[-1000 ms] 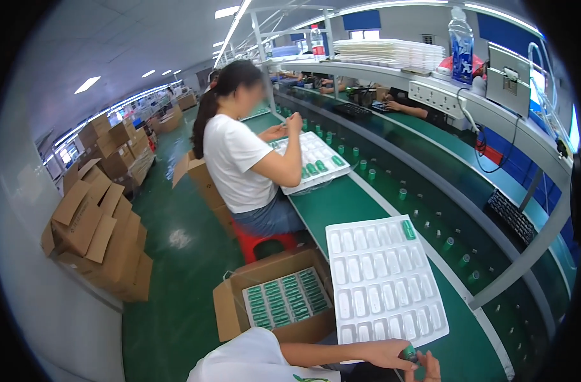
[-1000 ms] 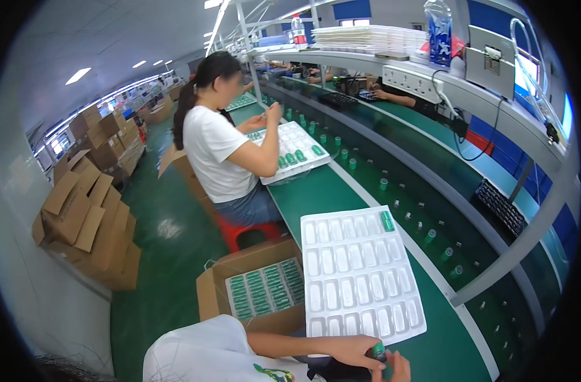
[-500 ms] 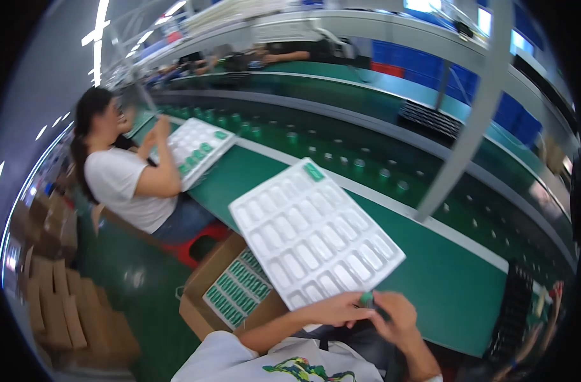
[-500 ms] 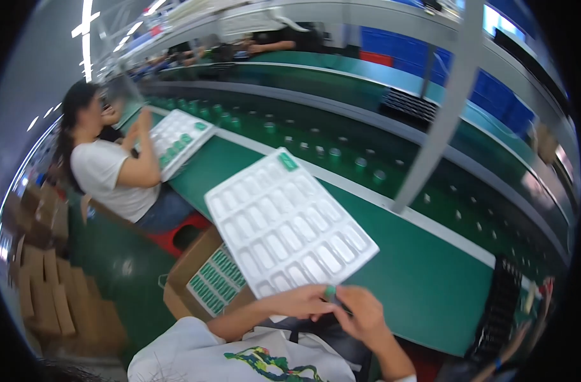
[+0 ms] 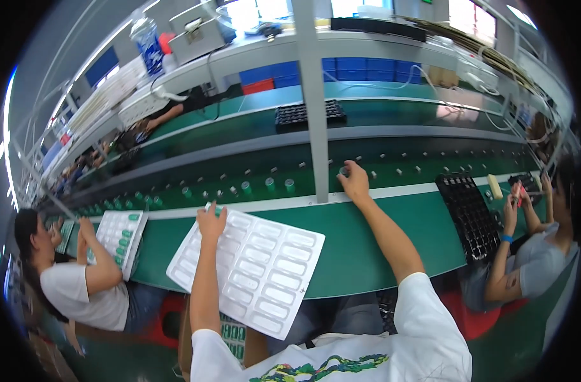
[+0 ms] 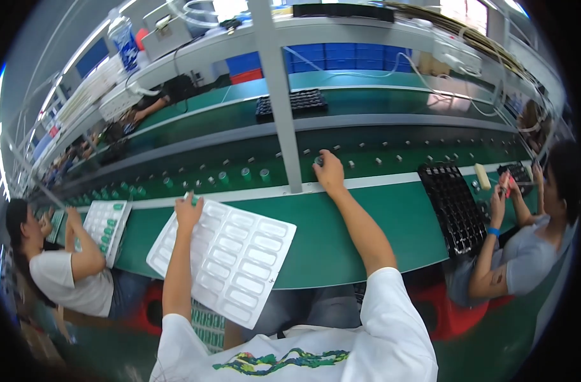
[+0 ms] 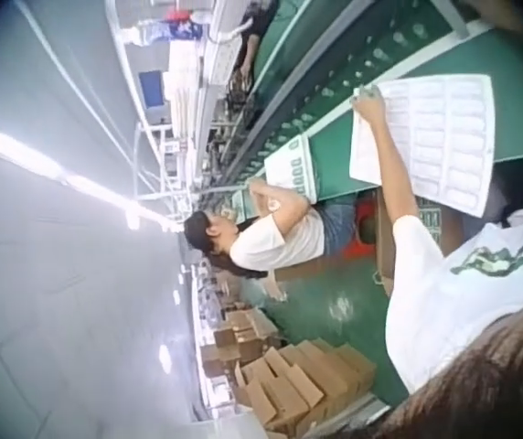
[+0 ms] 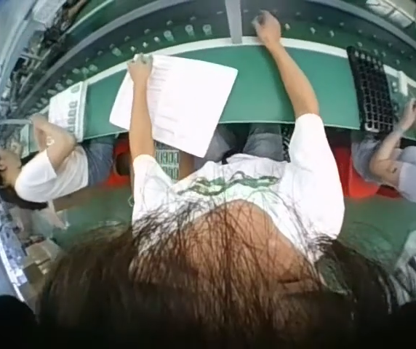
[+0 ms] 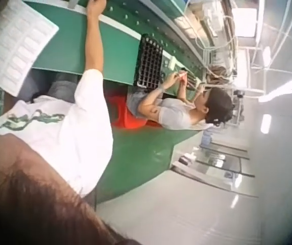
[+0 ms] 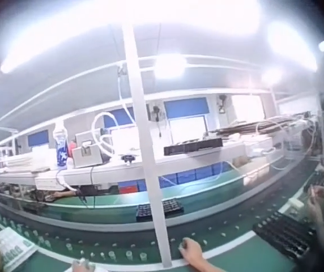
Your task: The person assembles small electronic components by hand, placing them into a plastic tray on a production line.
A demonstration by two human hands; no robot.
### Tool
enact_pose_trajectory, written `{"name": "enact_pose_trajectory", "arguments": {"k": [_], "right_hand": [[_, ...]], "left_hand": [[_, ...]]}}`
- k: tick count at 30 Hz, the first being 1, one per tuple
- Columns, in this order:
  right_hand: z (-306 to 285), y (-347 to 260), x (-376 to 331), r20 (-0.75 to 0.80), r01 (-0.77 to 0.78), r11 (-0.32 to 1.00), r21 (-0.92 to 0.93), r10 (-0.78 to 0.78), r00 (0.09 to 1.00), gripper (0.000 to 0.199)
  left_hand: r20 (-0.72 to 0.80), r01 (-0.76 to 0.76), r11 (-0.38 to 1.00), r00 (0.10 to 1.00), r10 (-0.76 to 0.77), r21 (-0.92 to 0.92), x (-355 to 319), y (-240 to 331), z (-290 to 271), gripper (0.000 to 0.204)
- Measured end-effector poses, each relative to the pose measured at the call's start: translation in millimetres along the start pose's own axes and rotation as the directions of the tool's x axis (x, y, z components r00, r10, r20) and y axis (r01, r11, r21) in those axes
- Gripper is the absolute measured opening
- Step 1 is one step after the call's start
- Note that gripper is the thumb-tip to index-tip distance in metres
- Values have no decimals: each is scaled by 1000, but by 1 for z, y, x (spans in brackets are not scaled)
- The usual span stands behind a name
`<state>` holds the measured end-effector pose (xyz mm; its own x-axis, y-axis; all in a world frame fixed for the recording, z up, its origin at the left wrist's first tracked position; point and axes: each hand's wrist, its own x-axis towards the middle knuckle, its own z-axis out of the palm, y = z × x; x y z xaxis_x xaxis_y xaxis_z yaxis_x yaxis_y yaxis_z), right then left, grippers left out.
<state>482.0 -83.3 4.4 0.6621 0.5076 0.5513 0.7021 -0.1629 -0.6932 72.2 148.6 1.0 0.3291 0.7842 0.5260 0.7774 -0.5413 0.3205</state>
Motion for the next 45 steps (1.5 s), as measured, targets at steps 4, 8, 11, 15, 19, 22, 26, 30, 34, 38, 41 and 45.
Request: {"name": "enact_pose_trajectory", "arguments": {"k": [4, 8, 11, 15, 19, 22, 26, 30, 34, 38, 41, 45], "right_hand": [[-15, 7, 11, -239, -14, 998, 66, 29, 971, 39], [-28, 31, 8, 171, -68, 945, -320, 128, 977, 40], [-30, 12, 0, 198, 122, 943, -310, -61, 978, 41], [-50, 54, 4, -84, 138, 935, -327, -174, 981, 41], [-47, 82, 5, 183, 38, 943, -330, 24, 983, 34], [-75, 108, 9, 29, -62, 993, -102, 65, 997, 45], [-67, 44, -10, -89, -279, 917, 284, 315, 945, 46], [-81, 18, -56, 303, -437, 160, 885, 513, 803, 30], [-131, -3, -109, 588, -481, -338, 809, 455, 669, 19], [-178, -59, -159, 676, -598, -315, 737, 365, 641, 30], [-180, -99, -185, 737, -726, -157, 670, 266, 622, 36], [-177, -121, -209, 744, -747, -73, 661, 193, 639, 36]], "left_hand": [[33, 77, 997, 997, -76, -26, -5, 19, 6, 45], [7, 60, 994, 998, -60, -90, -9, 15, 6, 44], [17, 100, 989, 995, -98, -113, -12, 2, -1, 40], [-53, -9, 1000, 999, 8, -22, -9, 27, -1, 30], [-73, -38, 999, 997, 38, -7, -10, 11, 6, 25], [-103, -20, 996, 995, 11, -85, 8, 29, 33, 30], [-48, 240, 948, 966, -255, -211, 25, -15, 13, 44], [19, 350, 798, 920, -392, -491, 27, -27, 11, 52], [501, 480, -153, 786, -363, -864, 13, 39, -18, 47], [822, 840, -459, 464, 330, -289, -63, 134, -85, 32], [862, 902, -262, 414, 292, -344, -131, 201, -112, 36], [825, 953, -208, 297, 481, -222, -177, 231, -121, 44]]}}
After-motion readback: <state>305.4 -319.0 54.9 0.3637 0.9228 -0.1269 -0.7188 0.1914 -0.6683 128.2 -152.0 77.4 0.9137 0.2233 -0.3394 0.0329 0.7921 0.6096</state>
